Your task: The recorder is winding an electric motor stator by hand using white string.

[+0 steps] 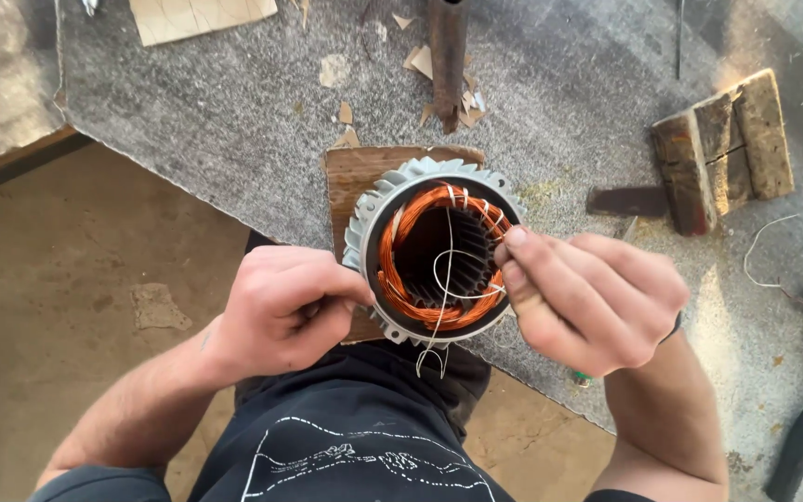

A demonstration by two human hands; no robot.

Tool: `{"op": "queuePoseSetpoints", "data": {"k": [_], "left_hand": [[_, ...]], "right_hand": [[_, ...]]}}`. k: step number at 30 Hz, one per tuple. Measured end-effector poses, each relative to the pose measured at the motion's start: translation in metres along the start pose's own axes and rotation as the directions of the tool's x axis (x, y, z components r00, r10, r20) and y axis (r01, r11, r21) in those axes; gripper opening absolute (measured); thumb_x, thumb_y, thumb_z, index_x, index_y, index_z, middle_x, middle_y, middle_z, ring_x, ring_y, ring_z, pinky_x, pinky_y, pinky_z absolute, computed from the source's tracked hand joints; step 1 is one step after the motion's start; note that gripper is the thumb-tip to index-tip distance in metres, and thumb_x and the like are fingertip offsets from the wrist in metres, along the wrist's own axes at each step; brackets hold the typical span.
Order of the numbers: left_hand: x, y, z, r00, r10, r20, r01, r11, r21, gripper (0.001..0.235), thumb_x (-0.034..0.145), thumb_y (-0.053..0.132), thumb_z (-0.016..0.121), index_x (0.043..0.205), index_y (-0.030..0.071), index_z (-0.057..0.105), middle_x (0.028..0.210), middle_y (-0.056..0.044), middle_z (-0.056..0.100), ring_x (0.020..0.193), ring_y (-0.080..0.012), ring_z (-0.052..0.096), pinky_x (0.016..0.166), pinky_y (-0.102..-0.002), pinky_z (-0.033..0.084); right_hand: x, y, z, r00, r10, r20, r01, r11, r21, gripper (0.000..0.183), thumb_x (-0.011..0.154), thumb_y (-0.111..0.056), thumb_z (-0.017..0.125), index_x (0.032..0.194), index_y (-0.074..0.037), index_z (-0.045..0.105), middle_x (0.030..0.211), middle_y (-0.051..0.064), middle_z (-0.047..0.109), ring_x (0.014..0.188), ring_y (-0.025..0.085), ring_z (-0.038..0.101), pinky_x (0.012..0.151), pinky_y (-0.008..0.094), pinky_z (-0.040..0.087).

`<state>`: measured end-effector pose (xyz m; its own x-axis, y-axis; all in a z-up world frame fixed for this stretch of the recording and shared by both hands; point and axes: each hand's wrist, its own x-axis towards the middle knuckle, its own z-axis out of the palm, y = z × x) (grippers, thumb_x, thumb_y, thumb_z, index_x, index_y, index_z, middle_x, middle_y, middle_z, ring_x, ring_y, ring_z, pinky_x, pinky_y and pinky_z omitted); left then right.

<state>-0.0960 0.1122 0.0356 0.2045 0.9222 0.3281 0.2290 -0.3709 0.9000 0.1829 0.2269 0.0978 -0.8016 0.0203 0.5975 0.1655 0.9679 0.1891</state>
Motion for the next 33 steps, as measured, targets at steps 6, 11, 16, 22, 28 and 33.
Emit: {"op": "queuePoseSetpoints", "data": {"k": [6,11,16,22,28,33], "left_hand": [[0.007,0.002,-0.001,0.998,0.048,0.042,-0.049,0.999,0.017,0.023,0.076,-0.006,0.066,0.093,0.009,0.071,0.066,0.0,0.059,0.053,-0.0146,0.056,0.052,-0.031,0.044],[0.006,0.003,0.002,0.997,0.072,0.038,-0.073,0.997,0.019,0.023,0.077,-0.006,0.066,0.094,0.008,0.071,0.07,-0.001,0.062,0.056,-0.0153,0.059,0.054,-0.031,0.045],[0.005,0.004,0.0,0.996,0.068,0.052,-0.071,0.997,0.043,0.023,0.077,-0.006,0.066,0.094,0.008,0.071,0.07,-0.001,0.063,0.056,-0.0155,0.059,0.054,-0.031,0.045],[0.017,0.014,-0.001,0.995,0.074,0.069,-0.079,0.994,0.08,0.023,0.077,-0.006,0.066,0.095,0.009,0.072,0.071,-0.001,0.063,0.057,-0.0169,0.06,0.054,-0.032,0.046],[0.039,0.029,-0.004,0.984,0.067,0.163,-0.108,0.959,0.262,0.017,0.083,0.005,0.074,0.099,0.009,0.072,0.075,-0.004,0.066,0.063,-0.0228,0.066,0.056,-0.035,0.05],[0.046,0.031,-0.005,0.967,0.078,0.243,-0.164,0.919,0.358,0.013,0.088,0.018,0.075,0.098,0.011,0.071,0.08,-0.004,0.069,0.07,-0.0245,0.069,0.059,-0.038,0.052]], "right_hand": [[-0.011,-0.005,0.0,1.0,-0.012,-0.025,0.01,0.998,-0.068,0.018,0.093,0.001,0.081,0.084,-0.003,0.066,0.097,0.013,0.077,0.075,0.018,0.074,0.063,0.027,0.058],[0.001,0.012,-0.006,1.0,-0.004,-0.019,0.004,1.0,0.018,0.022,0.092,-0.003,0.082,0.08,-0.005,0.064,0.095,0.015,0.077,0.072,0.018,0.074,0.061,0.028,0.057],[0.027,0.033,-0.013,0.998,0.031,0.045,-0.038,0.987,0.156,0.022,0.088,-0.007,0.083,0.075,-0.006,0.065,0.09,0.013,0.077,0.063,0.015,0.069,0.055,0.027,0.053],[0.062,0.051,-0.014,0.985,0.081,0.149,-0.122,0.949,0.292,0.006,0.08,-0.003,0.081,0.082,-0.002,0.076,0.087,0.012,0.077,0.057,0.016,0.067,0.051,0.029,0.052],[0.047,0.053,0.016,0.964,0.212,0.159,-0.262,0.848,0.461,0.009,0.092,0.0,0.08,0.094,-0.001,0.072,0.099,0.013,0.076,0.09,0.024,0.077,0.073,0.033,0.061],[0.023,0.036,0.046,0.913,0.402,0.067,-0.36,0.717,0.597,0.016,0.1,0.008,0.072,0.105,0.0,0.059,0.104,0.014,0.076,0.102,0.025,0.079,0.081,0.031,0.066]]}}
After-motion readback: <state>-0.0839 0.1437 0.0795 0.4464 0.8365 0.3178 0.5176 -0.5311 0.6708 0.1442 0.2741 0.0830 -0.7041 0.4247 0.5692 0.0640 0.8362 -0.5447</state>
